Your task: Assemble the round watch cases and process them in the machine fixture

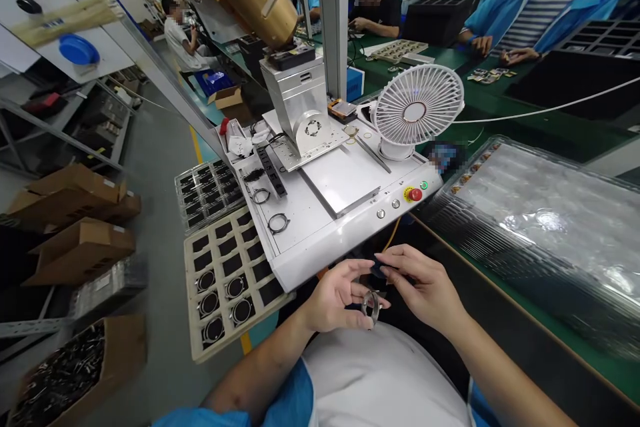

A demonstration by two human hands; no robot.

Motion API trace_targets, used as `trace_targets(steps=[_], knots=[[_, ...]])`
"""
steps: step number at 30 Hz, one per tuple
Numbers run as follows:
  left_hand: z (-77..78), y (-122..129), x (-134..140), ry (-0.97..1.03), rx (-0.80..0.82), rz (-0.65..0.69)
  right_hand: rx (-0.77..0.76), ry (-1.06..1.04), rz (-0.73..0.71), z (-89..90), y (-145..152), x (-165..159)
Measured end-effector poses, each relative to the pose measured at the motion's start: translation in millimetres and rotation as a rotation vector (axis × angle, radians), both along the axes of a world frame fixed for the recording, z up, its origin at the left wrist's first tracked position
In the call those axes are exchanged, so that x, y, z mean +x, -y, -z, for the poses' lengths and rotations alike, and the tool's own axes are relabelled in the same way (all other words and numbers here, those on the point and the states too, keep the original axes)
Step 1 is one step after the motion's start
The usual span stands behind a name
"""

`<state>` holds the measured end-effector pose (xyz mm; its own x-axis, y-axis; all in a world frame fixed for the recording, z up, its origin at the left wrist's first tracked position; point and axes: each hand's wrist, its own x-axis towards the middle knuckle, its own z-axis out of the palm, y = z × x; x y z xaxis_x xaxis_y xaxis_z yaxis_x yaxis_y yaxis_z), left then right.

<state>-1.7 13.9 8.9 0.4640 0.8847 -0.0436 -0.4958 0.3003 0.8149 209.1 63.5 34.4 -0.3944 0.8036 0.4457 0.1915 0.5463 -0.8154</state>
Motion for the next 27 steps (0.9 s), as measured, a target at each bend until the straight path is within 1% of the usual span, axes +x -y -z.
trace_targets(steps=[3, 5, 7, 9, 10, 12, 13, 15, 17, 19, 21, 23, 25, 27], knots=[[4.2, 2, -3, 0.066, -0.059, -0.019, 0.048, 0.009, -0.002, 1.5, 0, -1], [7.0, 3, -3, 0.053, -0.105, -0.05, 0.088, 0.045, -0.028, 0.5, -4, -3], [8.9, 2, -3, 0.038, -0.139, -0.108, 0.121, 0.085, -0.043, -2.7, -14, -4], [9.3, 0, -4, 0.037, -0.156, -0.173, 0.101, 0.099, 0.014, -8.2, -33, -7], [8.9, -1, -5, 0.04, -0.158, -0.2, 0.05, 0.1, 0.069, -11.8, -46, -8], [7.1, -2, -7, 0.041, -0.147, -0.231, -0.132, 0.077, 0.173, -19.9, -75, -13], [6.1, -1, -8, 0.041, -0.138, -0.235, -0.245, 0.055, 0.204, -24.2, -89, -16], [4.6, 2, -8, 0.041, -0.114, -0.231, -0.444, 0.005, 0.223, -32.6, -115, -23], [4.6, 6, -9, 0.035, -0.096, -0.219, -0.559, -0.027, 0.265, -39.3, -133, -31], [6.3, 11, -8, 0.022, -0.088, -0.215, -0.605, -0.017, 0.331, -43.2, -144, -37], [8.5, 16, -8, -0.004, -0.075, -0.225, -0.613, 0.012, 0.394, -44.0, -148, -38], [10.2, 19, -9, -0.052, -0.035, -0.241, -0.564, 0.035, 0.452, -41.3, -142, -34], [10.5, 22, -9, -0.15, 0.052, -0.282, -0.478, 0.011, 0.479, -34.3, -125, -27], [10.0, 24, -8, -0.312, 0.192, -0.347, -0.438, -0.053, 0.407, -22.7, -96, -21]])
